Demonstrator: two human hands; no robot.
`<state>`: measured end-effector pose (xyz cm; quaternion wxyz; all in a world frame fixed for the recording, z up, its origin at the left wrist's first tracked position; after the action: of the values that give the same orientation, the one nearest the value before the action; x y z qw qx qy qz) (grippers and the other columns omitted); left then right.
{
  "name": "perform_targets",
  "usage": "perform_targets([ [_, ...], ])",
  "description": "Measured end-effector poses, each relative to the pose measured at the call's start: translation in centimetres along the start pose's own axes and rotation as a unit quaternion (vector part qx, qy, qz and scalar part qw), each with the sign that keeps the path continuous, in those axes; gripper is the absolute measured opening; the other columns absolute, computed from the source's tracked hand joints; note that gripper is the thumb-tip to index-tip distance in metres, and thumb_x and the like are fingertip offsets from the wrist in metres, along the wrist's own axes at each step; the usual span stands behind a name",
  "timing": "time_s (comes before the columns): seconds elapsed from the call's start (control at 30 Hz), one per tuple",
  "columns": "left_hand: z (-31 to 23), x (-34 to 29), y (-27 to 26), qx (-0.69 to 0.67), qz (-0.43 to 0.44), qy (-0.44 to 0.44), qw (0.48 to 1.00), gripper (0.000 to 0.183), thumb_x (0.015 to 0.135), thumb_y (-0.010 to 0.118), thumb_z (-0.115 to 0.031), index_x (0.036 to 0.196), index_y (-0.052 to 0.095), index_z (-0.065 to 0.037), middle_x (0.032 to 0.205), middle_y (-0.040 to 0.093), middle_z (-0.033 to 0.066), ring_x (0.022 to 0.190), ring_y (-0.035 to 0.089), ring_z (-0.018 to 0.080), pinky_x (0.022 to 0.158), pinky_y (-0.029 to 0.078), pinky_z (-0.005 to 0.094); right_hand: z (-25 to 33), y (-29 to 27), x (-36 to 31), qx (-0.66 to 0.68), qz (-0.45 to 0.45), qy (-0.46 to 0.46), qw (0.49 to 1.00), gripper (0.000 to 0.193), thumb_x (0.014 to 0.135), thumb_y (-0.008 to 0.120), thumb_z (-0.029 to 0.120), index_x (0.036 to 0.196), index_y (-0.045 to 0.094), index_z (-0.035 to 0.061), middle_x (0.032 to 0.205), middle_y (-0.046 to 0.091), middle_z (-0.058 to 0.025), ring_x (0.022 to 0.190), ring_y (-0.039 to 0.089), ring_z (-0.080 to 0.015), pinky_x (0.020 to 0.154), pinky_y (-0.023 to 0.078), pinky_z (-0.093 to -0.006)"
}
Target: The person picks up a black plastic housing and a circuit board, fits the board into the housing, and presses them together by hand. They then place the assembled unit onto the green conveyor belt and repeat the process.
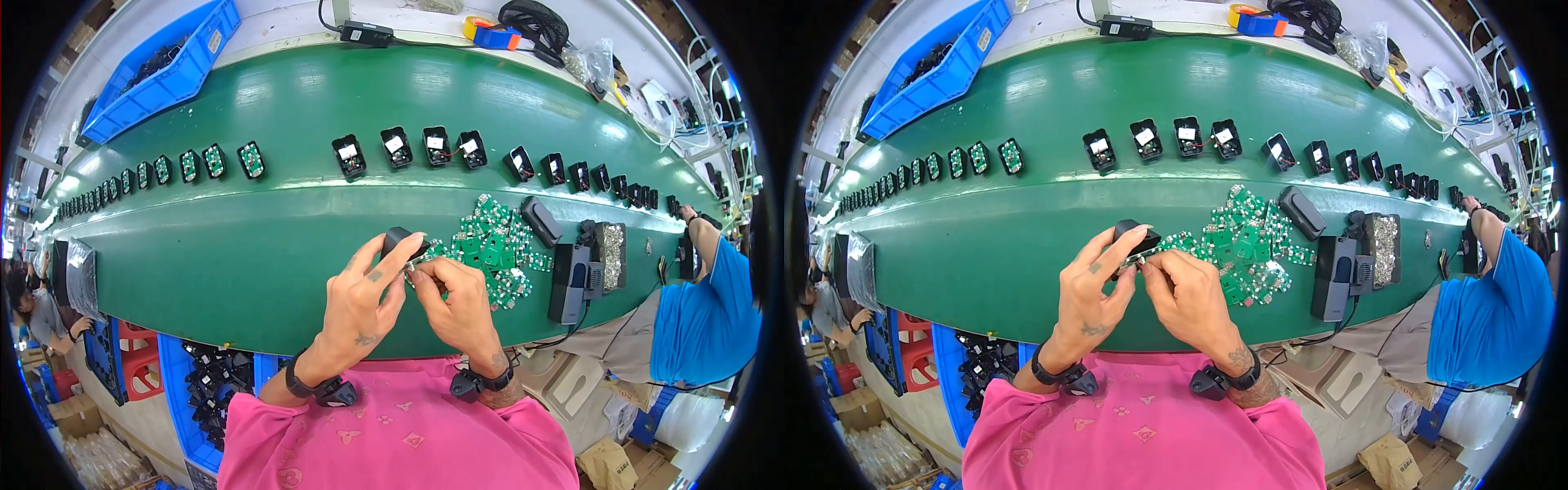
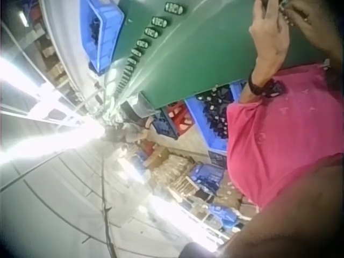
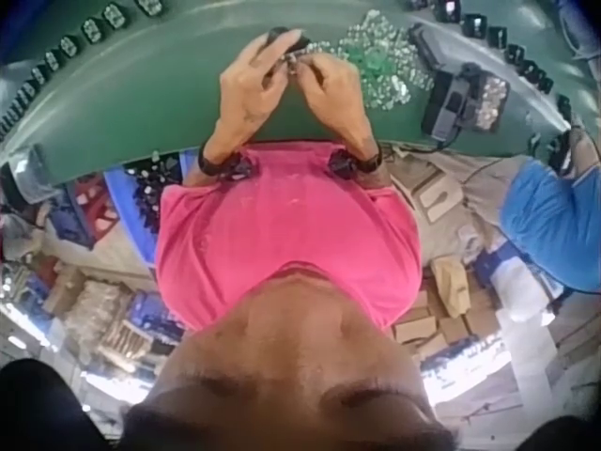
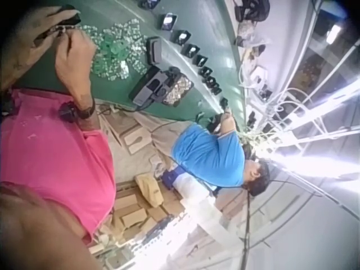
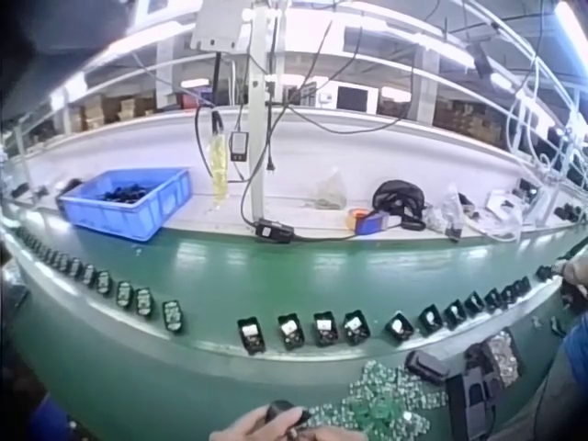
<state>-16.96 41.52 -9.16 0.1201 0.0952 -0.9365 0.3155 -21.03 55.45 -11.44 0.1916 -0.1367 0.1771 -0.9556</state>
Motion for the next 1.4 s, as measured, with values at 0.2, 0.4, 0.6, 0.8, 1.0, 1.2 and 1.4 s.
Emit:
perform_targets([
  [0.2,0.0,-0.5,0.4,0.047,-0.008,0.013,0.999,0.056,0.076,0.064,0.010,0.129,0.064,-0.011,0.115,0.066,0.0172,0.080,0.071,0.0292,0.068,0.058,0.0327,0.5,0.4,-0.1,-0.055,-0.011,-0.025,0.998,0.006,0.087,0.066,0.002,0.085,0.064,-0.0030,0.069,0.062,-0.0120,0.055,0.058,-0.0211,0.051,0.043,-0.0322],
  [0.4,2.7,-0.2,1.5,-0.127,0.003,-0.045,0.991,0.052,0.082,0.063,0.011,0.132,0.059,-0.005,0.121,0.064,0.0155,0.093,0.072,0.0216,0.074,0.060,0.0293,-0.4,1.0,-0.1,-0.027,-0.036,-0.016,0.999,0.011,0.090,0.066,0.008,0.089,0.062,-0.0015,0.071,0.061,-0.0128,0.059,0.061,-0.0266,0.053,0.047,-0.0367],
  [0.6,4.1,-0.3,2.1,-0.353,0.093,-0.202,0.909,0.060,0.084,0.066,0.012,0.140,0.049,-0.001,0.127,0.059,0.0185,0.096,0.071,0.0240,0.079,0.062,0.0294,-4.3,0.0,-0.4,0.145,-0.019,0.154,0.977,0.017,0.094,0.068,0.012,0.097,0.065,-0.0037,0.079,0.068,-0.0055,0.067,0.062,-0.0081,0.053,0.047,-0.0250],
  [0.8,4.2,-0.3,2.1,-0.255,0.065,-0.176,0.949,0.062,0.080,0.065,0.015,0.138,0.051,-0.001,0.130,0.058,0.0192,0.092,0.072,0.0227,0.078,0.062,0.0291,-3.7,0.6,-1.0,0.235,-0.075,0.133,0.960,0.010,0.093,0.068,0.006,0.096,0.065,-0.0037,0.078,0.065,-0.0020,0.063,0.059,-0.0059,0.052,0.045,-0.0212],
  [1.0,4.1,0.0,2.7,-0.281,0.017,-0.148,0.948,0.058,0.077,0.065,0.016,0.132,0.056,-0.001,0.125,0.063,0.0148,0.079,0.072,0.0150,0.067,0.059,0.0242,-3.2,0.8,-0.9,0.345,-0.058,0.146,0.925,0.017,0.096,0.066,0.009,0.083,0.065,-0.0021,0.071,0.061,-0.0010,0.052,0.052,-0.0055,0.044,0.039,-0.0208],
  [1.2,4.1,0.1,3.2,-0.217,0.026,-0.134,0.967,0.052,0.078,0.065,0.013,0.128,0.060,-0.003,0.124,0.065,0.0121,0.069,0.067,0.0063,0.054,0.050,0.0190,-4.0,-0.5,-0.5,0.220,0.050,0.125,0.966,0.034,0.099,0.064,0.022,0.072,0.060,0.0020,0.059,0.053,0.0032,0.049,0.044,-0.0030,0.043,0.032,-0.0217],
  [1.4,3.2,0.3,3.7,-0.170,-0.043,-0.071,0.982,0.045,0.084,0.062,0.010,0.126,0.064,-0.006,0.124,0.066,0.0179,0.079,0.072,0.0165,0.061,0.057,0.0263,-3.6,-0.6,-0.5,0.130,0.043,0.123,0.983,0.029,0.097,0.065,0.019,0.077,0.061,-0.0019,0.059,0.048,-0.0029,0.054,0.041,-0.0088,0.048,0.033,-0.0308],
])
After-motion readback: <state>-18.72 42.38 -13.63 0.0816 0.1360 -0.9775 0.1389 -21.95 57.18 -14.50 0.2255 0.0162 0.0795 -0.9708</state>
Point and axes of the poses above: each hand's wrist, its own x-axis towards the middle knuckle, its own y-axis out of the palm, z = x × y, the point moved 5 cm from there along x, towards the middle knuckle
